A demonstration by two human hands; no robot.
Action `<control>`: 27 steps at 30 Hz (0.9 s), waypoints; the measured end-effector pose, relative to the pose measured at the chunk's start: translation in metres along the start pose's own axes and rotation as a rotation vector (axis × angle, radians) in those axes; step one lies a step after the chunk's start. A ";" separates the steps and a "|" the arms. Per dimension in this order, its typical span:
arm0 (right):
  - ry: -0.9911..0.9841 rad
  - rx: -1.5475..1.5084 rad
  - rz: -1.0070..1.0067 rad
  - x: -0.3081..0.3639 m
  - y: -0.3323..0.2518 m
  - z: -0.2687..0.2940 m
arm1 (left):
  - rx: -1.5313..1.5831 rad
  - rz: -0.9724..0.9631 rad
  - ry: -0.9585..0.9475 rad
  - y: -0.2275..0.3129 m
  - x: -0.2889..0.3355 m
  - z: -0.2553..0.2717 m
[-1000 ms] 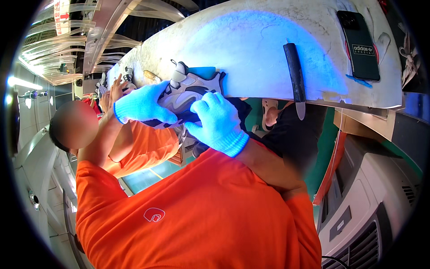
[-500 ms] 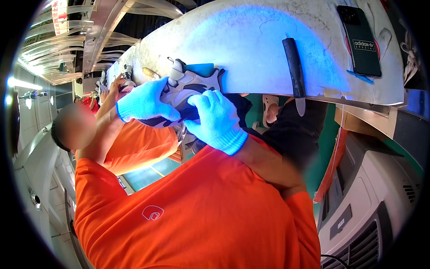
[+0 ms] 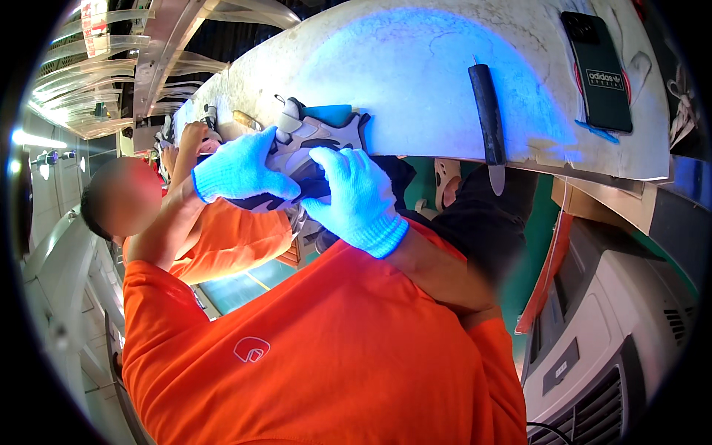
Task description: The person uses a small black tool to scrape and clean the sole and sides of a sneaker on a workbench. They repeatedly rotate the shoe to access different areas, then place it on a conveyor belt and pick up another shoe to continue the process.
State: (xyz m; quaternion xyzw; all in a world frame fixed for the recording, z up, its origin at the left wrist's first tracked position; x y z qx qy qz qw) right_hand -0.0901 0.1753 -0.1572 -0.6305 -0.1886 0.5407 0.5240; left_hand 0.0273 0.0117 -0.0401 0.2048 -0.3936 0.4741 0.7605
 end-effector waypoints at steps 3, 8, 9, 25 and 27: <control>-0.028 -0.028 -0.026 -0.001 0.002 0.000 | -0.009 0.021 0.023 0.003 0.003 -0.001; -0.042 -0.021 -0.039 -0.007 0.002 0.000 | -0.034 0.037 0.073 0.004 -0.001 -0.001; -0.047 -0.017 -0.049 -0.007 0.001 -0.001 | -0.051 0.056 0.076 0.005 0.000 -0.001; -0.060 0.077 -0.072 -0.004 -0.001 -0.012 | -0.110 0.157 0.200 0.034 0.009 -0.003; -0.088 0.024 -0.099 -0.002 -0.003 -0.013 | -0.023 0.119 0.213 0.024 0.009 -0.005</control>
Point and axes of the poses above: each hand's wrist, its own x-axis away from the middle knuckle, its own z-axis out of the back of the hand, y = z × x, the point moved 4 cm from there along -x, towards the middle knuckle, and after that the axes turned 5 degrees about z, right-handed, at the moved point
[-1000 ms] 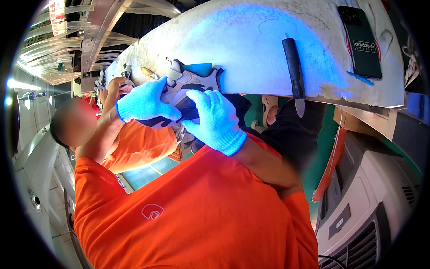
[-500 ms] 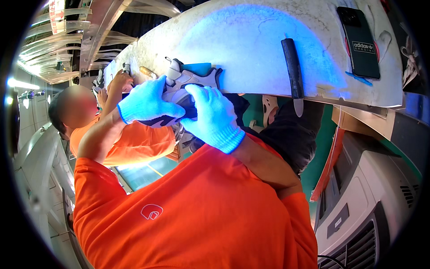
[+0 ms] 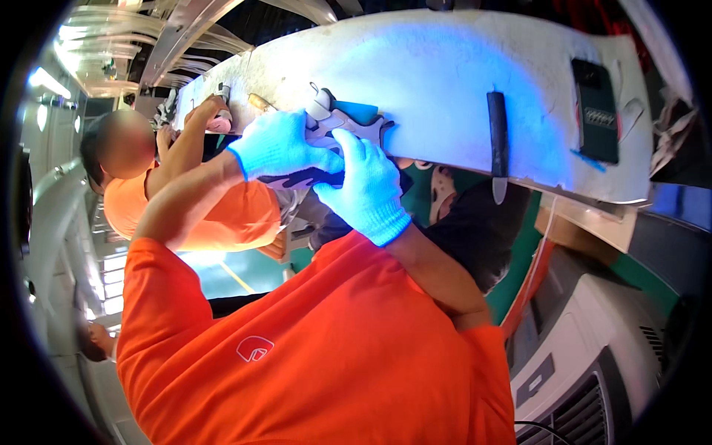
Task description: The person uses a small black tool to scrape and clean the sole and sides of a sneaker on a workbench. They repeatedly rotate the shoe to access different areas, then place it on a conveyor belt and pick up another shoe to continue the process.
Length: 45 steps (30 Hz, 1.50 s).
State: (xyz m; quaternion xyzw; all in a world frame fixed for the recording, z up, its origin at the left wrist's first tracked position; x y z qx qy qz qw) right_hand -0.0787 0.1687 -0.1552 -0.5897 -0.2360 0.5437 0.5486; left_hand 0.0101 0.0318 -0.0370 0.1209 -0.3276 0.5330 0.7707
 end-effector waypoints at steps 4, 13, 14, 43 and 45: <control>0.011 -0.063 -0.069 -0.006 -0.016 0.033 | 0.436 -0.270 -0.300 -0.026 0.013 0.030; 0.209 -0.405 -0.363 0.038 0.034 0.059 | 1.387 -0.615 0.020 -0.029 0.039 -0.029; 0.221 -0.450 -0.435 0.042 0.039 0.060 | 1.447 -0.671 0.077 -0.018 0.040 -0.027; -0.124 -0.197 -0.113 -0.033 -0.106 0.083 | 1.603 -0.648 -0.077 0.011 0.003 -0.140; -0.194 0.030 0.019 -0.039 -0.117 0.067 | 1.510 -0.809 0.265 0.001 0.004 -0.139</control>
Point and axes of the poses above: each hand's wrist, its own x-axis away from the middle knuckle, its own z-axis out of the back of the hand, y = z × x, the point moved 4 cm from there along -x, towards the middle knuckle, and after that the axes turned 5 degrees about z, right-handed, at the moved point
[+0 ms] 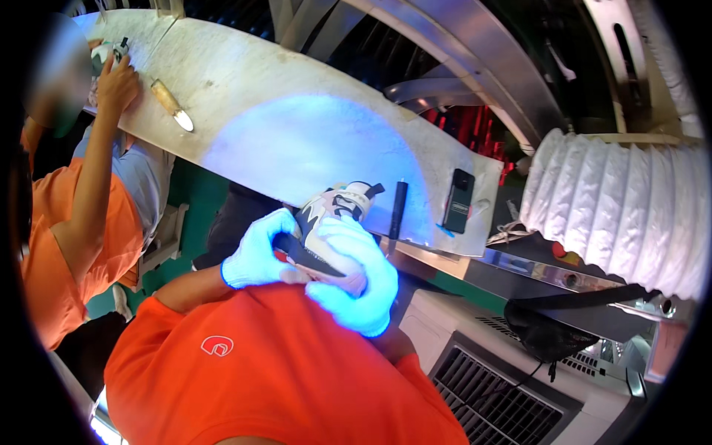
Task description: The person uses a small black tool to scrape and clean the sole and sides of a sneaker on a workbench. They repeatedly rotate the shoe to access different areas, then place it on a conveyor belt and pick up another shoe to continue the process.
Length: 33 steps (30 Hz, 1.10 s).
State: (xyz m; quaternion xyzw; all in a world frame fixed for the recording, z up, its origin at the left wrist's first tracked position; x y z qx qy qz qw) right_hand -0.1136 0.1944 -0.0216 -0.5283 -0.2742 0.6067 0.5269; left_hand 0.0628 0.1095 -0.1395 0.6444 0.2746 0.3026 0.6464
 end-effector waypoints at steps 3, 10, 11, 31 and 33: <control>-0.041 0.098 0.116 -0.012 -0.010 -0.024 | 0.078 -0.153 0.035 0.031 0.010 0.015; -0.004 0.269 0.305 -0.021 -0.011 -0.064 | -0.095 -0.259 0.010 0.098 0.020 0.049; 0.018 0.271 0.291 -0.021 -0.013 -0.066 | -0.070 -0.257 -0.004 0.098 0.019 0.050; -0.064 0.064 0.088 0.044 0.002 -0.003 | -0.409 -0.484 -0.446 0.110 -0.020 -0.010; -0.020 0.047 0.117 0.057 0.007 -0.001 | -0.409 -0.463 -0.408 0.105 -0.024 -0.023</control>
Point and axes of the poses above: each hand's wrist, its own x-axis away from the middle knuckle, its own z-axis out of the back of the hand, y = z × x, the point moved 4 cm from there along -x, towards the middle knuckle, and after that the axes turned 5 degrees about z, right-handed, at the moved point
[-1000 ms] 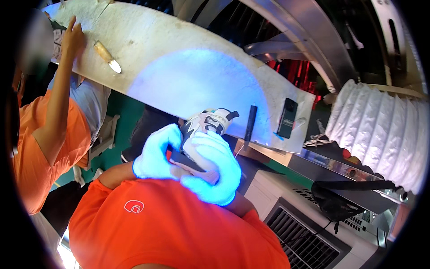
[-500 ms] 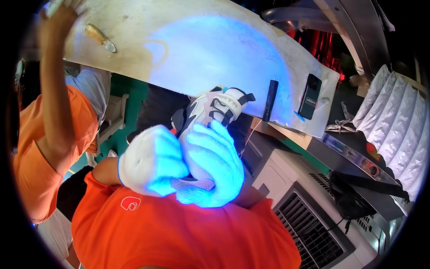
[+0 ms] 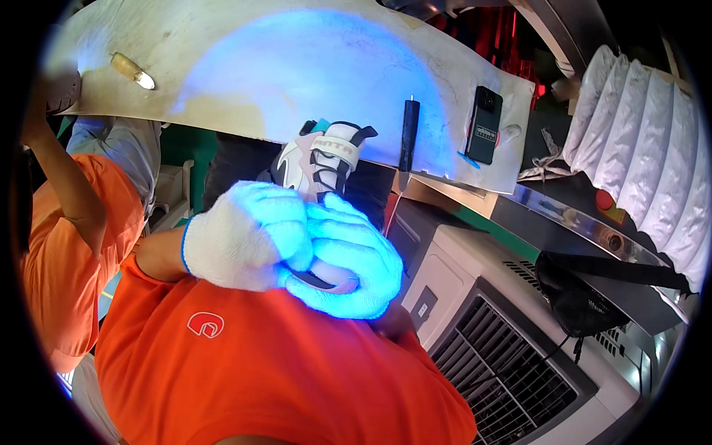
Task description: The person uses a small black tool to scrape and clean the sole and sides of a sneaker on a workbench. They repeatedly rotate the shoe to access different areas, then place it on a conveyor belt and pick up another shoe to continue the process.
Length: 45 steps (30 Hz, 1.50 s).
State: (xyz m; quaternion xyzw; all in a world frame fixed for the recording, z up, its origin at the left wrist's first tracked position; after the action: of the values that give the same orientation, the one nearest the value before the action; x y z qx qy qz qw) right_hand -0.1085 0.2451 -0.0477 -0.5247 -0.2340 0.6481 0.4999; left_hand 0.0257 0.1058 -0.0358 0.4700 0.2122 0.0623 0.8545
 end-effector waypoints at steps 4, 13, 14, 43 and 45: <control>0.059 -0.028 0.073 0.018 0.010 0.002 | 0.025 0.038 -0.013 -0.001 -0.003 -0.014; 0.165 0.043 0.026 0.030 0.009 0.013 | 0.109 0.252 -0.121 -0.001 -0.004 -0.034; 0.182 0.075 -0.024 0.032 0.006 0.013 | 0.072 0.231 -0.116 -0.002 -0.005 -0.035; 0.152 -0.255 -0.250 0.050 0.008 0.025 | 0.199 0.128 0.149 -0.003 0.001 -0.048; 0.168 -0.296 -0.195 0.051 0.013 0.024 | 0.205 0.143 0.130 -0.006 0.001 -0.044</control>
State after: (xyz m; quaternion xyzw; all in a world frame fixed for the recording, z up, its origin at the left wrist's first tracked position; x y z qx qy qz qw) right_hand -0.1332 0.2914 -0.0727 -0.6196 -0.3340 0.5092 0.4953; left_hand 0.0081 0.1371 -0.0612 0.5638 0.2383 0.1315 0.7798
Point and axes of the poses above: each hand's wrist, its own x-axis away from the middle knuckle, its own z-axis out of the back of the hand, y = z × x, the point moved 4 cm from there along -x, towards the middle knuckle, and after that the axes turned 5 degrees about z, right-handed, at the moved point
